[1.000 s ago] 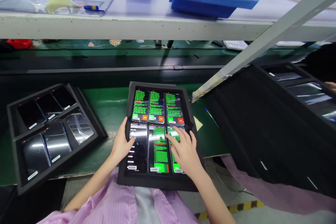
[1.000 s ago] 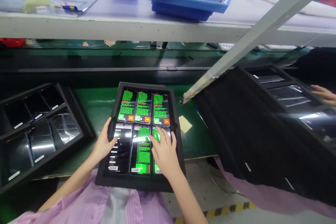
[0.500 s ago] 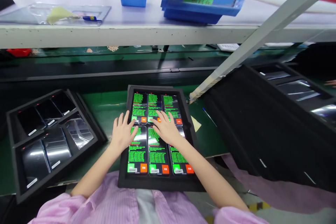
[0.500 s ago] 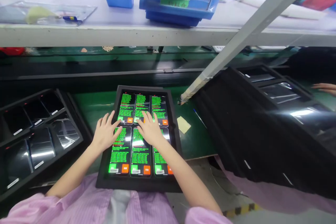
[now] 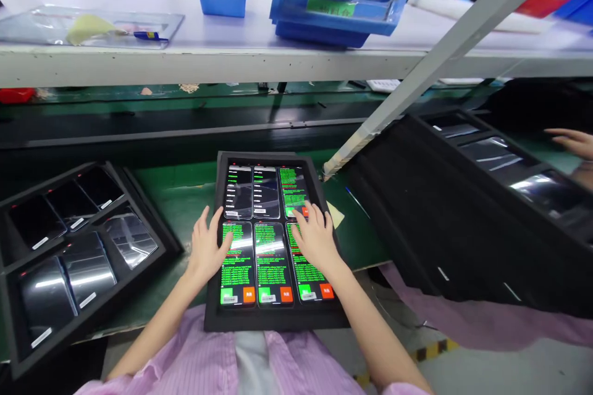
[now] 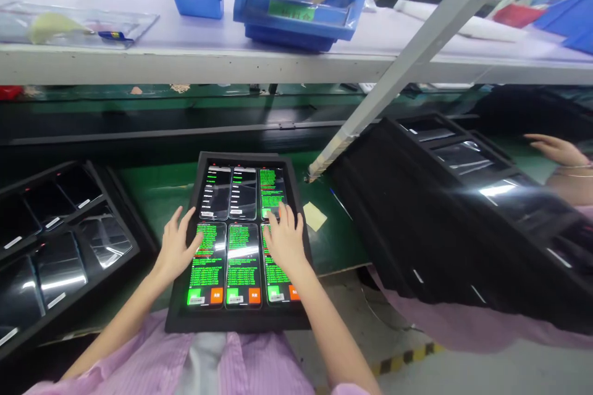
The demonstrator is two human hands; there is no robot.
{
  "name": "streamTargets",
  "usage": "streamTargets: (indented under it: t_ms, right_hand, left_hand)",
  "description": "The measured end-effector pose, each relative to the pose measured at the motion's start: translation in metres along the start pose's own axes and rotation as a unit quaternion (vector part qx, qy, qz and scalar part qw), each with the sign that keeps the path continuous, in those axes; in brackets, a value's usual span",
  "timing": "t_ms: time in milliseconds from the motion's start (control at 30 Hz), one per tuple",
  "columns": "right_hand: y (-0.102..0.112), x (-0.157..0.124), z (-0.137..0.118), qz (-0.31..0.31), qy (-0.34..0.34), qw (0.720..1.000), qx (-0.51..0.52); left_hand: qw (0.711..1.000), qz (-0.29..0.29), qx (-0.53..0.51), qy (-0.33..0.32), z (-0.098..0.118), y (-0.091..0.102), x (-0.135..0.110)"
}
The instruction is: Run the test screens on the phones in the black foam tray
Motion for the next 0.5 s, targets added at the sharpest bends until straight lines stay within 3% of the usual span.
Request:
streamTargets:
  t_ms: [133,233,367,500]
  right_hand:
    - [0.006,-0.041,0.018,-0.024,0.03,0.999,0.039]
    - [0.005,-0.073,0.022,-0.055,0.036,0.997,0.048]
    - [-0.004,-0.097,0.016,-0.065,0.015,0.997,0.048]
    - [-0.001,-0.1,0.004,-0.047,0.004,0.998,0.051]
  left_hand:
    - [0.992,-0.102,-0.071,-0.019,-0.014,-0.007,-0.034]
    - [0.988,-0.146,-0.043,-0.024,-0.019,-0.01,-0.055]
    - [0.989,-0.139,0.039,-0.035,-0.017,-0.011,-0.065]
    - [0.989,-0.119,0.07,-0.044,-0.013,-0.01,-0.063]
Point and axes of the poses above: each hand's wrist, its own x-axis towards the middle knuckle, its own y-axis out of the back of the hand, z = x × y, the point moved 1 cm from there along x, towards the middle knuckle, and after that the axes turned 8 degrees about -z, right-handed, at the moved point
